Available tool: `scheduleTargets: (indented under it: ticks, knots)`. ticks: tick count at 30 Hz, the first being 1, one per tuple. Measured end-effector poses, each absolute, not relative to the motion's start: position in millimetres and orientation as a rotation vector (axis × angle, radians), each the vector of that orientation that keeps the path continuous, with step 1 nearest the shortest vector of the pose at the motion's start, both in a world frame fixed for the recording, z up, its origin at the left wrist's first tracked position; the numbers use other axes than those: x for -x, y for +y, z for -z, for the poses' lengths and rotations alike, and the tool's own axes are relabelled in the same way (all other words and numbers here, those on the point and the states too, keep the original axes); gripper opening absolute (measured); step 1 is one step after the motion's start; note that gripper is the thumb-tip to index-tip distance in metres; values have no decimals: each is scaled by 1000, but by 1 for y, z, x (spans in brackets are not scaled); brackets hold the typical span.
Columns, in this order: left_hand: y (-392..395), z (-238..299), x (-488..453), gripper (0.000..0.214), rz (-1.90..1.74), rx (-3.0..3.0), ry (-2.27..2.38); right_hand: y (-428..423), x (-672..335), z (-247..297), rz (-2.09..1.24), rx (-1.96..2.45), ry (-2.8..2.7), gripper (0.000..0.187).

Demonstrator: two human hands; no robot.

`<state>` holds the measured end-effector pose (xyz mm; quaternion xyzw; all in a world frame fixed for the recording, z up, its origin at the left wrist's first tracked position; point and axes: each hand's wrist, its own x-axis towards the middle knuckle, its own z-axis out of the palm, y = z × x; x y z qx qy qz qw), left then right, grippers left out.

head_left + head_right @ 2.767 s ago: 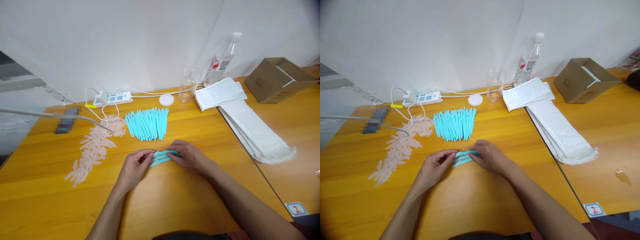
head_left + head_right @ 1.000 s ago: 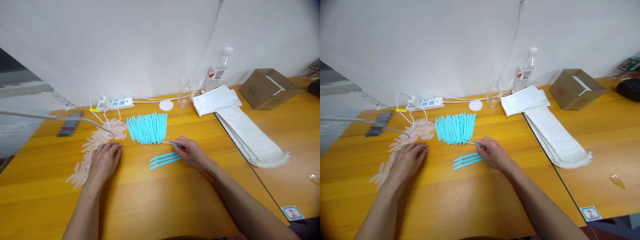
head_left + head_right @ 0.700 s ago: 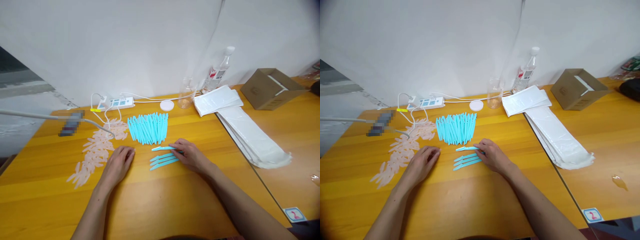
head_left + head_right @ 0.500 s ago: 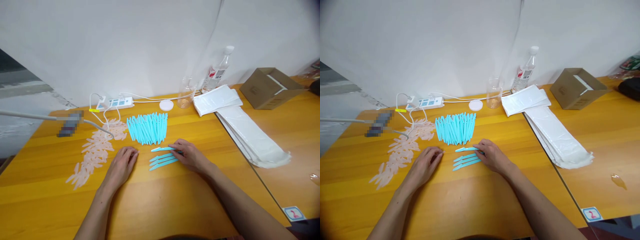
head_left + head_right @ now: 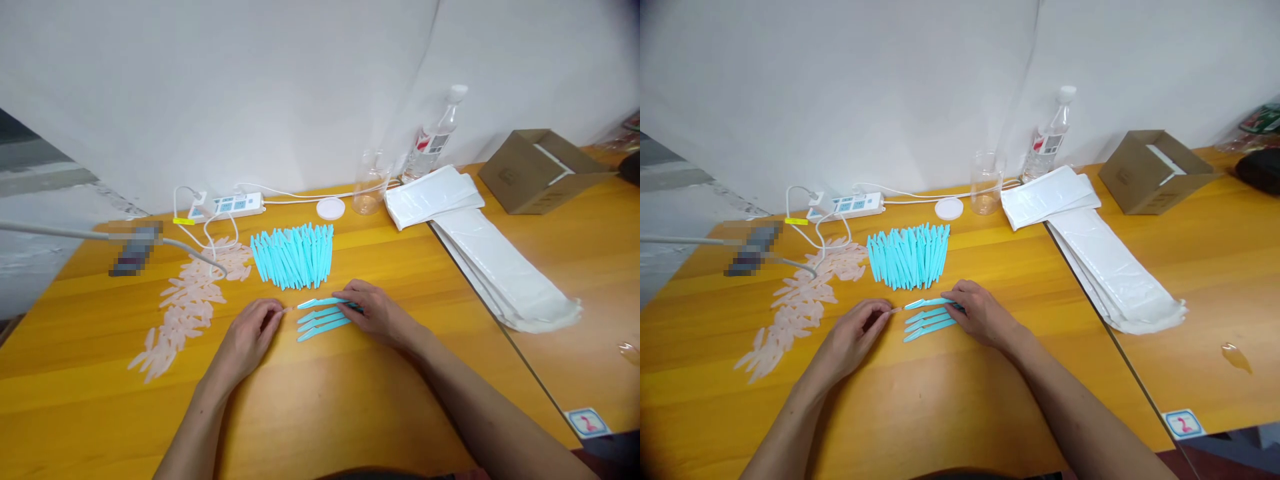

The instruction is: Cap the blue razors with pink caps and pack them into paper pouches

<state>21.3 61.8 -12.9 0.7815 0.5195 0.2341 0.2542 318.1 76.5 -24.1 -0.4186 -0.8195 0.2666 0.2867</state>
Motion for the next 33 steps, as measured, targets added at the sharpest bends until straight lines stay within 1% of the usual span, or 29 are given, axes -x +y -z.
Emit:
scheduleTargets:
  ticks: [6,13,22,24,28,31,33]
  knots:
    - [58,11,-32,17,-639,-2041,1454,76,-318,21,-736,1134,-2212,21]
    - [58,12,-38,15,-828,-1934,1366,76,-319,19,-759,1133,-2197,21]
    - [53,17,-56,20,-829,-1663,1428,74,-312,18,-735,1059,-2229,22]
    - [53,19,-61,18,-851,-1767,1425,74,-310,21,-642,1069,-2260,23]
    - [57,21,-63,18,-825,-2175,1397,77,-310,27,-426,1163,-2322,21]
    - [57,20,-63,21,-788,-2292,1366,78,-312,28,-402,1179,-2331,20]
    - [55,19,-65,31,-759,-2351,1324,78,-313,28,-426,1168,-2331,21]
